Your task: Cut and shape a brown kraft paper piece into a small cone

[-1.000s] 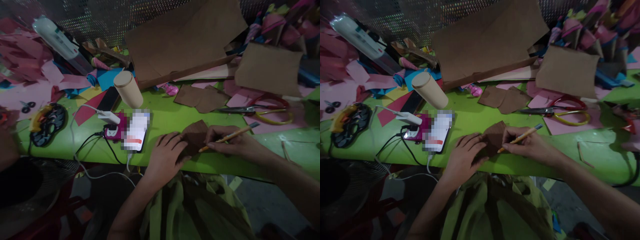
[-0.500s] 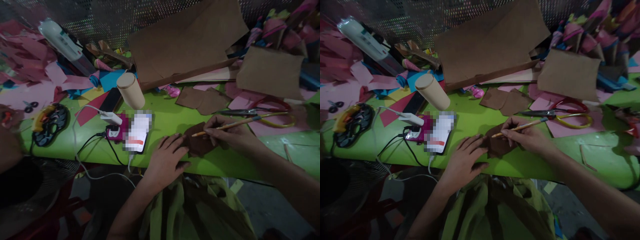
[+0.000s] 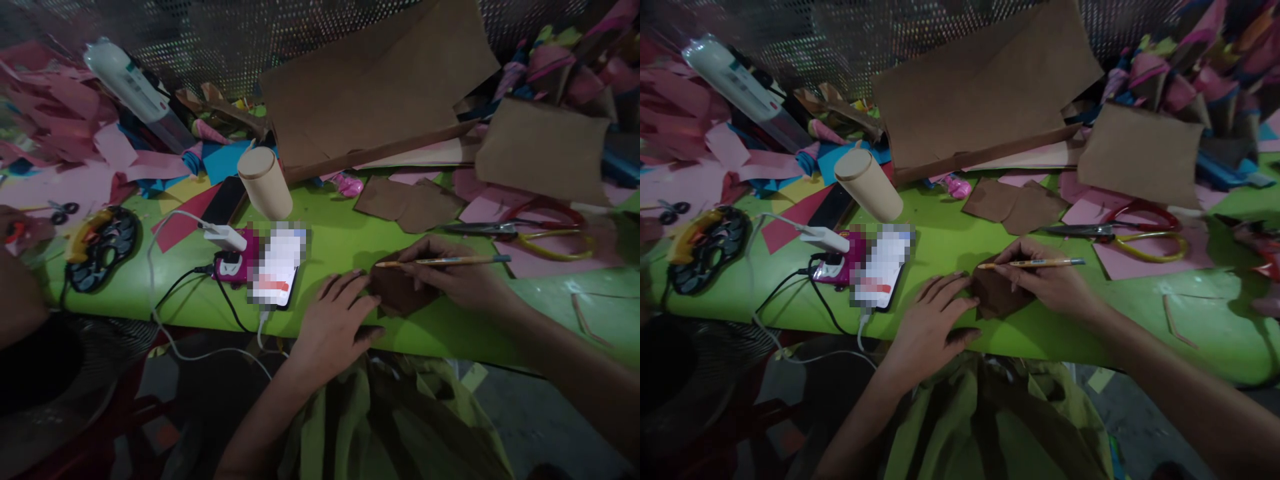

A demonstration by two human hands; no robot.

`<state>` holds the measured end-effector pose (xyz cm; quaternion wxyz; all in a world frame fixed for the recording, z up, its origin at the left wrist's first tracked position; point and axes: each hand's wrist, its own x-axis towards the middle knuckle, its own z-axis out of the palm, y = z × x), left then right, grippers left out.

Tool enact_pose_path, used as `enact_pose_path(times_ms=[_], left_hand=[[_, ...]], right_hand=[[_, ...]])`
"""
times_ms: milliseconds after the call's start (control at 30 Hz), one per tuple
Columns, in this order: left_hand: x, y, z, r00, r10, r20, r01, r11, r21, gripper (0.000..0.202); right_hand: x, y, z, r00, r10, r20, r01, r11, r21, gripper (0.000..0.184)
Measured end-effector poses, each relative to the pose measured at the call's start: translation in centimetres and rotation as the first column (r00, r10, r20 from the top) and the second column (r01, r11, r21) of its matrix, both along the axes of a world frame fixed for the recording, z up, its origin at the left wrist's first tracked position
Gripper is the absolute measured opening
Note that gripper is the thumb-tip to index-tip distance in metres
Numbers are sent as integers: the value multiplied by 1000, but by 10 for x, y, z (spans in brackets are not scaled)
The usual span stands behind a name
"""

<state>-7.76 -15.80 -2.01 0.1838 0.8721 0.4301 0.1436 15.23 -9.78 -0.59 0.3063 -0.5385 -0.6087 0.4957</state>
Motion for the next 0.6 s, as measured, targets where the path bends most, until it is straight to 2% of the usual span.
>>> enact_pose_path(times_ms=[300, 600], left_hand=[[0, 0, 1, 1000, 9, -7, -9, 1000, -14, 36], [0, 1, 1, 1000, 10, 7, -10, 1000, -9, 34]], right_hand=[[3, 0, 3, 999, 38, 34, -38, 999, -2, 46], [7, -7, 11, 992, 116, -47, -121, 985, -120, 32]])
